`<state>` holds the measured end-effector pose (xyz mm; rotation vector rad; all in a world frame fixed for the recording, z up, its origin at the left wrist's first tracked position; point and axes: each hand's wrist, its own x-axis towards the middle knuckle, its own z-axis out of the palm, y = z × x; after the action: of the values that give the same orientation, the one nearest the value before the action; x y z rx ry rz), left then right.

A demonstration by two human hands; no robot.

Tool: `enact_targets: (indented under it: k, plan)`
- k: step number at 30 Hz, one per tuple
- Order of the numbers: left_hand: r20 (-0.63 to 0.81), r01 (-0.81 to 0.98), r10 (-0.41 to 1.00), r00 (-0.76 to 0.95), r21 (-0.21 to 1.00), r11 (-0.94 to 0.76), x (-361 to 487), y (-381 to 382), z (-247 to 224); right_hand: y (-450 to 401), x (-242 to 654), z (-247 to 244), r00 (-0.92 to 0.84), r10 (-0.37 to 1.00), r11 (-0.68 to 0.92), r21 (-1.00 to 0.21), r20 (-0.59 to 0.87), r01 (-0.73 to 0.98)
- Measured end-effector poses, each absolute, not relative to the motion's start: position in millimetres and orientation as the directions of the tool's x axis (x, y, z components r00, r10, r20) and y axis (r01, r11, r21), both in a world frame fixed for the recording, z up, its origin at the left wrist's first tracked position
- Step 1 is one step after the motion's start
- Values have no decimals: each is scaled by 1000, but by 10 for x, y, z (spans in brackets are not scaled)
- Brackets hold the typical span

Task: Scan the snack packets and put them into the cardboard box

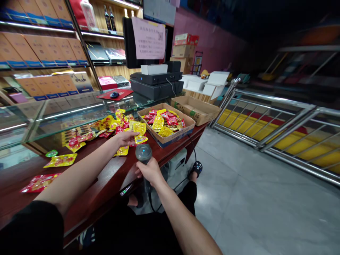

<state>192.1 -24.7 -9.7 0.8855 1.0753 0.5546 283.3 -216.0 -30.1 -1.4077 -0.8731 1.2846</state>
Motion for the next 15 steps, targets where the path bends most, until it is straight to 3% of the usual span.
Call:
enact_targets:
  k: [6,15]
  plan:
    - [-510,45,759,405,840,541,1938,-200,-149,-2132,2787,-348,200,960,-198,-980,-197,-18]
    - [-529,29,750,397,824,566,1956,-203,-180,-2126,2760,-304,194,957,-223,-975,-218,4]
